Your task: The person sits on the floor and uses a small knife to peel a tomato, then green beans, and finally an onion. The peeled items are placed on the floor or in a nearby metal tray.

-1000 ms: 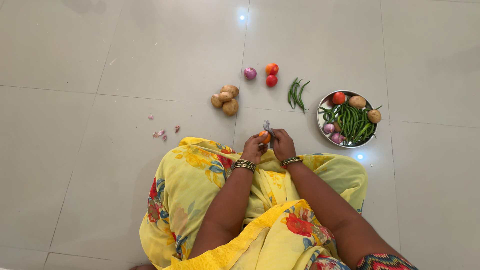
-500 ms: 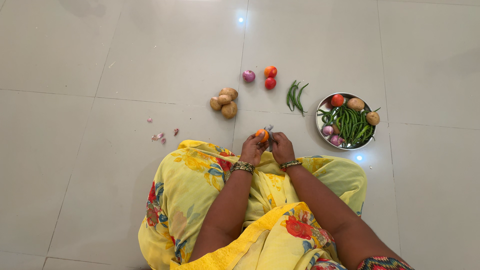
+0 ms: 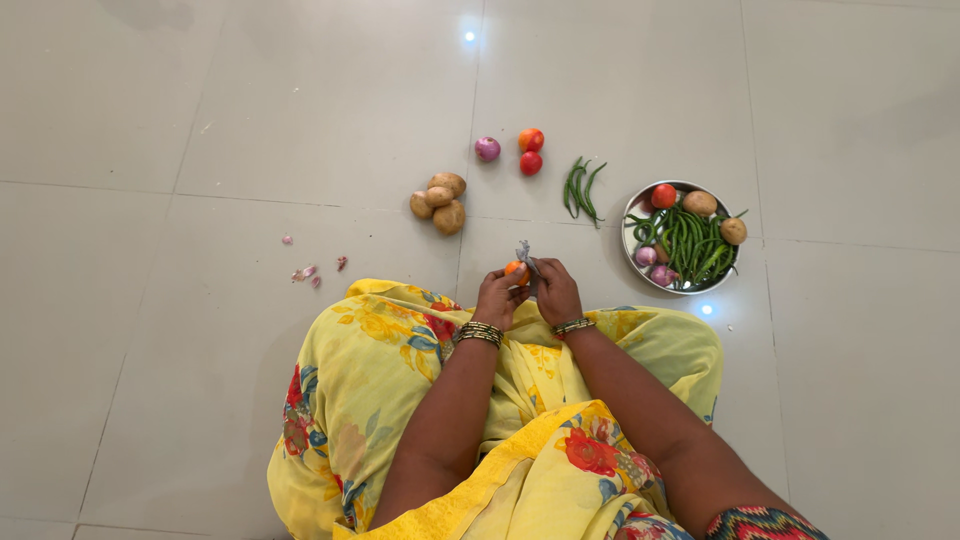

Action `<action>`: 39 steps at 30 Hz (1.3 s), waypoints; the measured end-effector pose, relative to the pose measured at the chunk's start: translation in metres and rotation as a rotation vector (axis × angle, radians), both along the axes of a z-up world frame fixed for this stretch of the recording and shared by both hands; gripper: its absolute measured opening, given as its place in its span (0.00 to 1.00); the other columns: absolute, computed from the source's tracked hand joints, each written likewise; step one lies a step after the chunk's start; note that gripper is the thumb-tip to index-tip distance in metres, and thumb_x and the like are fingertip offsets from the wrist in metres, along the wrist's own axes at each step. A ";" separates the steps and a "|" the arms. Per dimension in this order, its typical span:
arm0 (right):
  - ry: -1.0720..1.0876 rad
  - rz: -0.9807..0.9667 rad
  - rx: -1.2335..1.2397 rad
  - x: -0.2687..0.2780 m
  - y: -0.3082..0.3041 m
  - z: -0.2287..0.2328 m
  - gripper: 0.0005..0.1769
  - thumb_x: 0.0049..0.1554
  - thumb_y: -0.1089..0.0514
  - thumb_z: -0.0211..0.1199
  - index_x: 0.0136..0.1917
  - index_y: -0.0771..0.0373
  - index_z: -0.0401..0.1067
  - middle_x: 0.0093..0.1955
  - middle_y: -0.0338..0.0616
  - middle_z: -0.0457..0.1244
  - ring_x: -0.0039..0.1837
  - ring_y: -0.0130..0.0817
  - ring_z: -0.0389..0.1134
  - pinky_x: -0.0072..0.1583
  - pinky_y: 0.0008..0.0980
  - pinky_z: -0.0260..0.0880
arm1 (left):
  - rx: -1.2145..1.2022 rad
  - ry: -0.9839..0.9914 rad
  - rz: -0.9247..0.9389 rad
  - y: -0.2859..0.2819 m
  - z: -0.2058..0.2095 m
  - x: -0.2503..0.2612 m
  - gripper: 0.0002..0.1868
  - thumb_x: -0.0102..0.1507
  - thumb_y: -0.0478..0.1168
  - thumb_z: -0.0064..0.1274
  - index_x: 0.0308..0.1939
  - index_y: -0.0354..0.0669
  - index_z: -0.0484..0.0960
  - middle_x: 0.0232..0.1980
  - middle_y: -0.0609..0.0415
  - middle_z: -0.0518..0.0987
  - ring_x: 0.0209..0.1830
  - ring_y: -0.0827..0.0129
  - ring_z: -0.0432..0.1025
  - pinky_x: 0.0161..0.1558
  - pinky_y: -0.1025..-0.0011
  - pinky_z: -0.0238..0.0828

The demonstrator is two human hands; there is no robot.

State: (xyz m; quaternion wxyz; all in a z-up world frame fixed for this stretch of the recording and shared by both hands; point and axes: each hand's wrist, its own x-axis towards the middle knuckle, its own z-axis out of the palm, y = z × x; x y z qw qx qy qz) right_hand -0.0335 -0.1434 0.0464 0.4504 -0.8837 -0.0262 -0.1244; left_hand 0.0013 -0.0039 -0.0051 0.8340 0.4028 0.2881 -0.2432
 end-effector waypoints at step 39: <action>0.152 -0.007 0.174 0.017 0.001 0.003 0.17 0.56 0.68 0.54 0.57 0.64 0.76 0.54 0.49 0.68 0.55 0.48 0.72 0.57 0.38 0.72 | -0.037 0.041 0.052 0.012 -0.007 0.009 0.22 0.62 0.44 0.62 0.55 0.40 0.74 0.46 0.51 0.77 0.42 0.63 0.72 0.45 0.65 0.76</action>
